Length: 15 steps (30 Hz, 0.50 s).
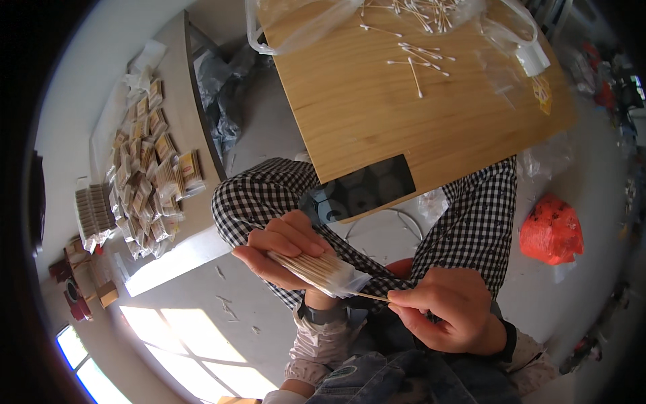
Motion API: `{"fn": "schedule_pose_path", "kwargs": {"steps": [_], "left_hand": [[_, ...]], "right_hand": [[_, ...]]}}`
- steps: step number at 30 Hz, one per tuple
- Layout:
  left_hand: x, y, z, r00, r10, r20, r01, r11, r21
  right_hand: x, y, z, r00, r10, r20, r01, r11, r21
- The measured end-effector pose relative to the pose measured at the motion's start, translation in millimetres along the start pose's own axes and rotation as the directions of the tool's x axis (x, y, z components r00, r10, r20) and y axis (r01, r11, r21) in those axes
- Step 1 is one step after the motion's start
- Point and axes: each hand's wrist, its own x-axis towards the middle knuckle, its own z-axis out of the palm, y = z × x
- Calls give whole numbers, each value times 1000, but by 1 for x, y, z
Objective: The recorder is packaging cotton swabs into small plastic bags and organizing loose swabs on a table.
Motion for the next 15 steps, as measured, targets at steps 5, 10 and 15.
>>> {"fn": "schedule_pose_path", "kwargs": {"steps": [5, 10, 15], "left_hand": [[1, 5, -1, 999, 20, 39, -21, 1000, 18], [1, 4, -2, 998, 37, 54, -38, 999, 18], [1, 3, -2, 999, 27, 28, -27, 999, 19]], "right_hand": [[-3, -1, 0, 1000, 4, 17, -4, 999, -37], [0, 3, 0, 999, -29, -18, 29, 999, -29], [-3, 4, 7, 1000, 12, -23, -11, 1000, 29]]}}
